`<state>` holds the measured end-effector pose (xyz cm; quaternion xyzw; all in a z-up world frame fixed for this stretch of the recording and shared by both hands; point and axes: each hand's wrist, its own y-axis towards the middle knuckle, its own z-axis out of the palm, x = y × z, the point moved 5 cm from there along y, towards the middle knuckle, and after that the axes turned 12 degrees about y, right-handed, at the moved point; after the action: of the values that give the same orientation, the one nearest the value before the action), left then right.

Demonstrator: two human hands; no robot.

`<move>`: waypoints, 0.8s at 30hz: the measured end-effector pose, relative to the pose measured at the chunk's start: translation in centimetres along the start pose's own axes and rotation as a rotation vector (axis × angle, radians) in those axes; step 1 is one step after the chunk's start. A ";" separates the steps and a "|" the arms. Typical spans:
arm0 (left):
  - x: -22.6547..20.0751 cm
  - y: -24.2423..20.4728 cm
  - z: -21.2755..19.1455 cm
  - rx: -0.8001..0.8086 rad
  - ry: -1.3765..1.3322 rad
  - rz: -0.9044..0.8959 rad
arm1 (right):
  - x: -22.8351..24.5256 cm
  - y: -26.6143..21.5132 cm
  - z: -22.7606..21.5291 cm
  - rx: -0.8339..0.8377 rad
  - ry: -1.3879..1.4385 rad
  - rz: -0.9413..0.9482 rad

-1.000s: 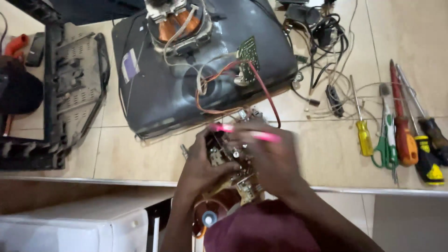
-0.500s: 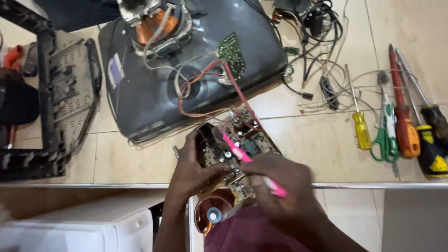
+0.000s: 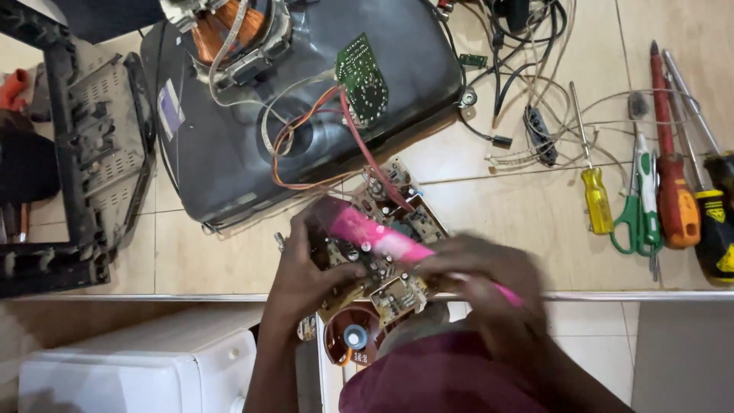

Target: Cleaning a circuit board from a CRT television using a toothbrush and a screwdriver.

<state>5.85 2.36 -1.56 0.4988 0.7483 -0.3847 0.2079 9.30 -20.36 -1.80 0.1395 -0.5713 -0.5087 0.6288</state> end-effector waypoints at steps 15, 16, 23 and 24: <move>0.5 0.1 0.7 -0.075 -0.072 -0.102 | 6.3 7.5 6.2 0.115 -0.580 0.454; 0.8 0.2 0.6 -0.081 0.000 -0.043 | 8.8 9.2 5.7 -0.584 -0.868 0.290; -0.9 -0.7 -1.3 -0.061 0.115 0.225 | 3.6 0.3 2.0 -0.072 -0.589 1.077; -1.8 -0.6 -1.0 -0.051 0.115 0.210 | 2.5 -0.2 2.3 -0.076 -0.575 1.090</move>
<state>6.14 1.94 0.53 0.5903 0.7121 -0.3125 0.2164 6.82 -21.47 0.19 -0.3376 -0.6887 -0.1515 0.6235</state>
